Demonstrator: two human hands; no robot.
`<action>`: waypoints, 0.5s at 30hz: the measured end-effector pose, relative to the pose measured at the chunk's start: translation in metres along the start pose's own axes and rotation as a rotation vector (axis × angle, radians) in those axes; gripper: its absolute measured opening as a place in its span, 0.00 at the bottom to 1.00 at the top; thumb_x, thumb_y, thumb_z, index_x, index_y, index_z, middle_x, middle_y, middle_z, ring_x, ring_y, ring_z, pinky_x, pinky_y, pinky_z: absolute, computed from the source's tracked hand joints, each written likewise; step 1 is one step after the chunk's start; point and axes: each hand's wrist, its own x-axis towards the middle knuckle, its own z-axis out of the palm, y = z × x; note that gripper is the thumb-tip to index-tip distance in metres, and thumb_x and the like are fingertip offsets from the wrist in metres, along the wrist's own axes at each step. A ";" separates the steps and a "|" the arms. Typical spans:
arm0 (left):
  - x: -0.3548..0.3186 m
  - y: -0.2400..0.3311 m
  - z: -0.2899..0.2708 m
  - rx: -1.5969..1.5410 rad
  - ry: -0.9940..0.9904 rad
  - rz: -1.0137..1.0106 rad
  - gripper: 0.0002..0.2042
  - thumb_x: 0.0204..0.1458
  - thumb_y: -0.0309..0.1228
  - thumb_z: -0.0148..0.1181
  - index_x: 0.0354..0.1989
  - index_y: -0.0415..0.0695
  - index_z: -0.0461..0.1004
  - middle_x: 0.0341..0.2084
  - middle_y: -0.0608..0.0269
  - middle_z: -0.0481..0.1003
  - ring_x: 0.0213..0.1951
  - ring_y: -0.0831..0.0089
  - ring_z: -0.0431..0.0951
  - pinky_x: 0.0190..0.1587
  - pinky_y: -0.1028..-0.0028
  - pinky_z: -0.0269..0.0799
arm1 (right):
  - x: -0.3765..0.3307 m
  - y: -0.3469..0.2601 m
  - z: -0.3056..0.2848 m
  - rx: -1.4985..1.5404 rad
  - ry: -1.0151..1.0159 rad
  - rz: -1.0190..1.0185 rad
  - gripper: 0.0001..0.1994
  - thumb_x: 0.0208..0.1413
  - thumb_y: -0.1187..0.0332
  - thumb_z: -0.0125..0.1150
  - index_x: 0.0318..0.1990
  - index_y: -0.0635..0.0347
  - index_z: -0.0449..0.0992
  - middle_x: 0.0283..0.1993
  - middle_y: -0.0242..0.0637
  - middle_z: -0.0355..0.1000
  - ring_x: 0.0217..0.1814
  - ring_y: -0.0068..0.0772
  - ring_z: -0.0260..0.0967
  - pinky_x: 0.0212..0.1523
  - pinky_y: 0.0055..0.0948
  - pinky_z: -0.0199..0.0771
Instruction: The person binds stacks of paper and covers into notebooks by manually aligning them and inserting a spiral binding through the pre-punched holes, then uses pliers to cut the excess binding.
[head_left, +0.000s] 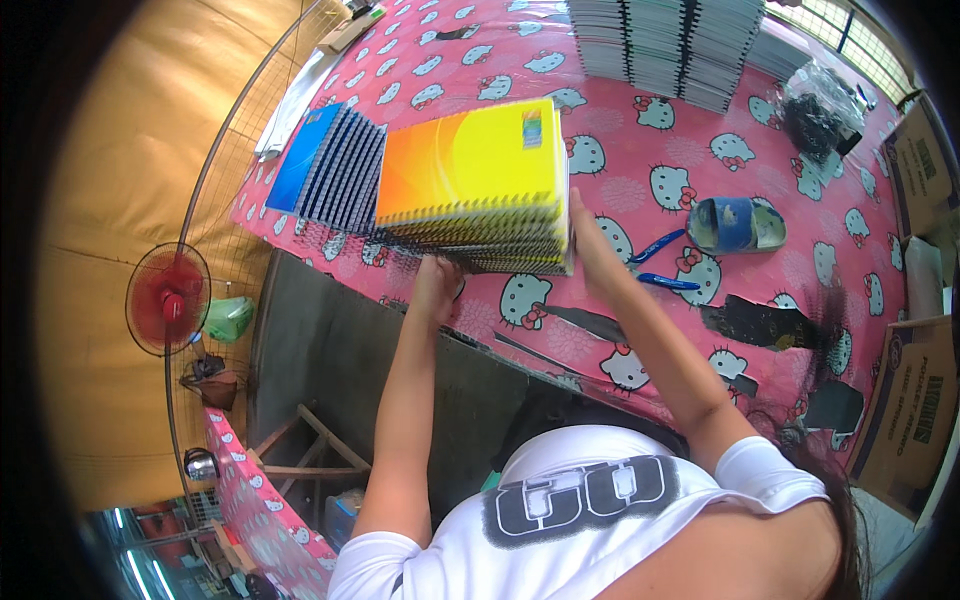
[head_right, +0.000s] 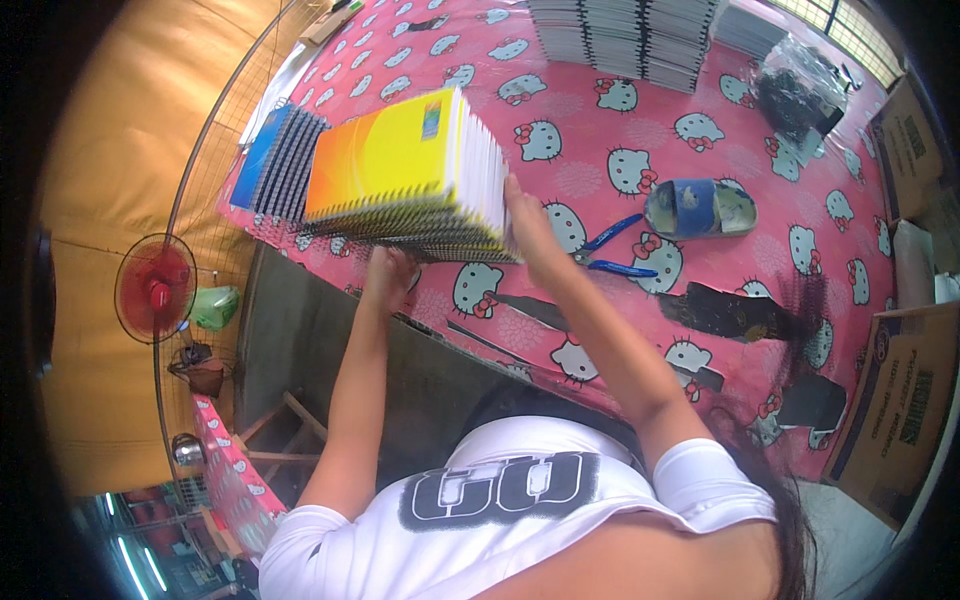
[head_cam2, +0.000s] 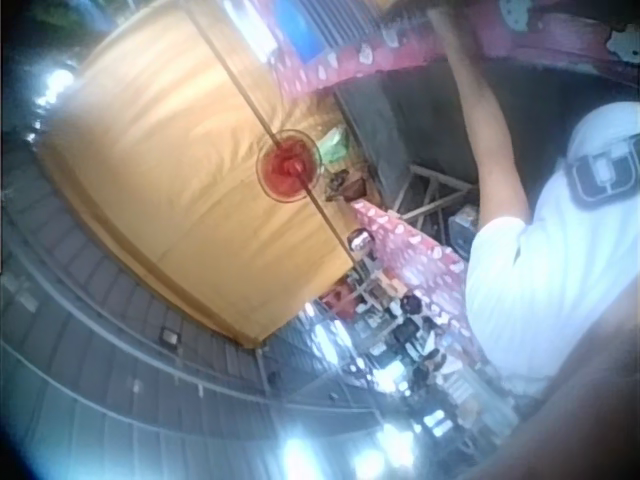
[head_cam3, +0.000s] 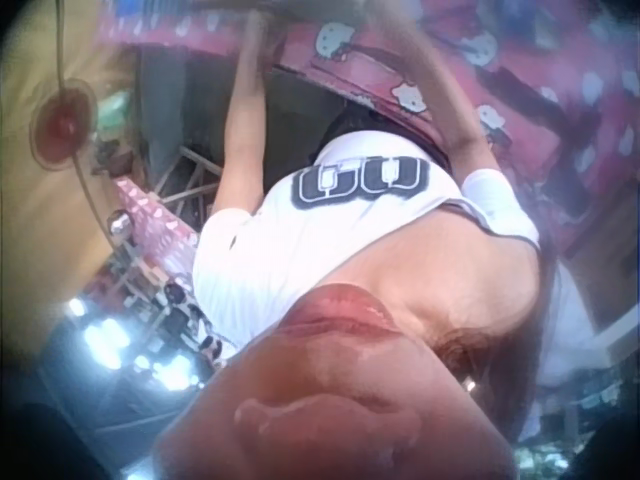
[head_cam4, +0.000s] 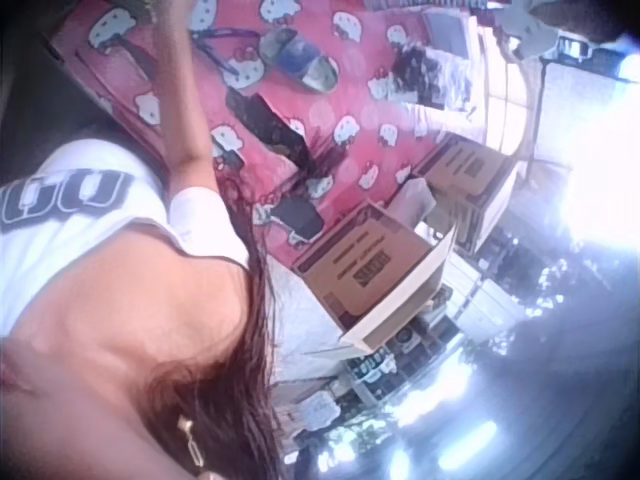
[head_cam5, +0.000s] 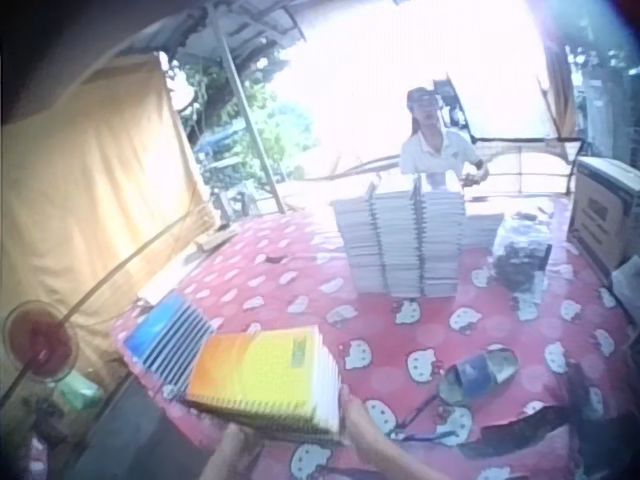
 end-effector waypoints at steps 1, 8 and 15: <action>-0.010 -0.004 0.010 -0.067 0.099 -0.054 0.14 0.63 0.41 0.36 0.31 0.51 0.68 0.19 0.73 0.68 0.36 0.71 0.74 0.46 0.62 0.68 | -0.006 -0.026 0.002 -0.028 -0.038 0.063 0.38 0.61 0.36 0.36 0.61 0.64 0.63 0.57 0.47 0.66 0.62 0.42 0.60 0.60 0.35 0.60; -0.066 -0.034 0.077 -0.051 0.074 -0.025 0.24 0.64 0.45 0.30 0.63 0.48 0.59 0.60 0.61 0.66 0.60 0.64 0.65 0.61 0.60 0.56 | 0.037 -0.066 -0.018 -0.266 -0.281 0.125 0.27 0.62 0.44 0.42 0.57 0.55 0.68 0.53 0.37 0.71 0.54 0.36 0.67 0.56 0.36 0.64; -0.098 -0.049 0.129 -0.096 0.028 -0.056 0.32 0.62 0.59 0.28 0.68 0.51 0.51 0.64 0.59 0.60 0.64 0.65 0.59 0.63 0.55 0.50 | 0.064 -0.077 -0.019 -0.241 -0.398 0.137 0.23 0.61 0.53 0.50 0.57 0.58 0.68 0.54 0.37 0.71 0.53 0.32 0.68 0.54 0.37 0.68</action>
